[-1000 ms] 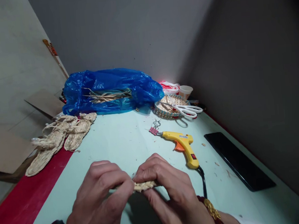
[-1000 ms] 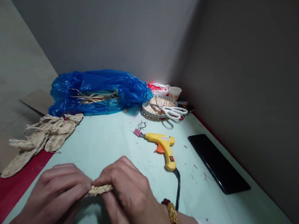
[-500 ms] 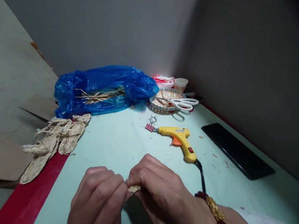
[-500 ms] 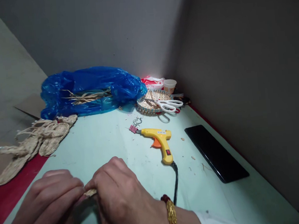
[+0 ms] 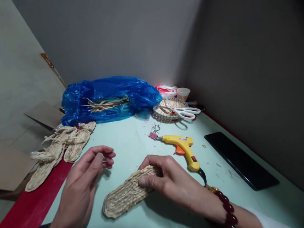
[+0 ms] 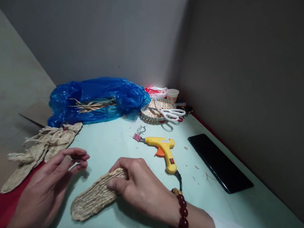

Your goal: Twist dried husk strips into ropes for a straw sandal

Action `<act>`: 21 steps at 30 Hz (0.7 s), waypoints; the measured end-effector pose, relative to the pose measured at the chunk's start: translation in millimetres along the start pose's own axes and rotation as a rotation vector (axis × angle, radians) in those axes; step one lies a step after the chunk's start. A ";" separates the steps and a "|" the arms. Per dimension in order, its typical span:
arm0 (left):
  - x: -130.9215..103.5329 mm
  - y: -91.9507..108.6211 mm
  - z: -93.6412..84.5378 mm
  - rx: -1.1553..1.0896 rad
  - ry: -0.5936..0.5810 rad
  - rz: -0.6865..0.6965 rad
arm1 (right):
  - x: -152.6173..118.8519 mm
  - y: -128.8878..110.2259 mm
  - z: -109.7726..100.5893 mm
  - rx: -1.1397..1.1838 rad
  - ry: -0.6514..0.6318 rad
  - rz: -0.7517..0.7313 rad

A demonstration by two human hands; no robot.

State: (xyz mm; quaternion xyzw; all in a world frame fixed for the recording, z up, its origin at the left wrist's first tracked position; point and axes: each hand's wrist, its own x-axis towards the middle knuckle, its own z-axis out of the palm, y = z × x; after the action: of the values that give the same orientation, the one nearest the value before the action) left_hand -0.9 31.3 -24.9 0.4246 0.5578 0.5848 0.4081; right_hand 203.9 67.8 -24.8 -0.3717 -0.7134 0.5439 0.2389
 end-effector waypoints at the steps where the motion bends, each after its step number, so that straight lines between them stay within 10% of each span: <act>1: -1.3 0.7 0.2 0.055 -0.046 -0.001 | 0.5 0.2 -1.2 0.007 0.003 0.000; 9: -15.2 -4.2 6.9 0.254 -0.419 -0.165 | -3.2 -2.5 -11.1 -0.278 0.063 -0.121; 16: -16.0 -3.3 5.4 0.260 -0.359 -0.247 | -3.8 -3.4 -13.7 -0.295 0.073 -0.389; 21: -23.9 -6.4 9.3 0.192 -0.228 -0.206 | -2.0 0.4 -5.7 -0.256 0.198 -0.270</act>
State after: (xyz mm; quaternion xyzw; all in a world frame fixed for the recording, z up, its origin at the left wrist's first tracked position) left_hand 15.3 11.7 -32.1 0.4658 0.6017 0.4319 0.4842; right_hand 209.5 69.6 -23.5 -0.3517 -0.7930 0.3729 0.3292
